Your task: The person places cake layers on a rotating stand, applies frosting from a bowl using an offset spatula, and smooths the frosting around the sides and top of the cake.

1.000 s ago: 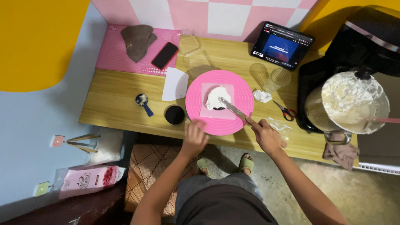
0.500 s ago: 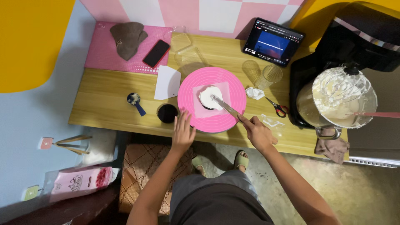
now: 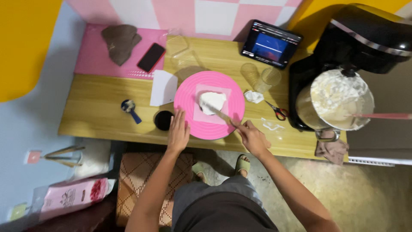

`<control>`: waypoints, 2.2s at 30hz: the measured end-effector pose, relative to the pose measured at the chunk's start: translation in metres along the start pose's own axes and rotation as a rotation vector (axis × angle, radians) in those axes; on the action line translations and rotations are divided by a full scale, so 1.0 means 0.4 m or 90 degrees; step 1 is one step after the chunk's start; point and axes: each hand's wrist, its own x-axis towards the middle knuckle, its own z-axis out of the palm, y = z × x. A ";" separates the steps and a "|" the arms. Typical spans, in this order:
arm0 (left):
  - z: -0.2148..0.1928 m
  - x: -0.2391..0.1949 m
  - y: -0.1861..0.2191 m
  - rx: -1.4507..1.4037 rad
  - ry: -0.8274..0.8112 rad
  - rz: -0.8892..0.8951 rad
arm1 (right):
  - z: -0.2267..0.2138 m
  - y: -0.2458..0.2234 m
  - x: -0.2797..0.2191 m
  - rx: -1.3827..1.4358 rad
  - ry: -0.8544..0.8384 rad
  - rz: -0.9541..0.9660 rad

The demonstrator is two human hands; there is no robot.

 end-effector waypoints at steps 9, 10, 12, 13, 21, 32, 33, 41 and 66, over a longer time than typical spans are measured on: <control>0.002 -0.022 0.022 -0.009 0.031 0.021 | -0.041 0.033 0.043 -0.115 0.004 -0.028; 0.001 -0.022 0.024 -0.010 0.036 0.016 | -0.044 0.034 0.045 -0.120 -0.013 -0.038; -0.004 -0.021 0.028 -0.017 0.040 0.015 | -0.050 0.040 0.059 -0.134 -0.020 -0.065; -0.006 -0.018 0.029 -0.020 0.042 0.016 | -0.056 0.049 0.072 -0.145 -0.010 -0.081; -0.031 -0.048 -0.105 -0.057 0.150 -0.070 | -0.066 0.122 0.065 0.015 0.072 0.049; -0.104 -0.086 -0.354 -0.001 -0.053 -0.194 | 0.016 0.108 -0.008 0.215 0.169 0.085; -0.096 -0.061 -0.342 0.016 -0.096 -0.186 | 0.013 0.098 -0.012 0.212 0.167 0.096; 0.041 0.082 -0.373 0.228 -0.349 -0.115 | -0.040 0.003 -0.007 0.188 0.165 0.124; -0.181 0.352 0.251 -0.093 -0.275 0.150 | 0.075 0.146 0.044 0.525 0.077 0.123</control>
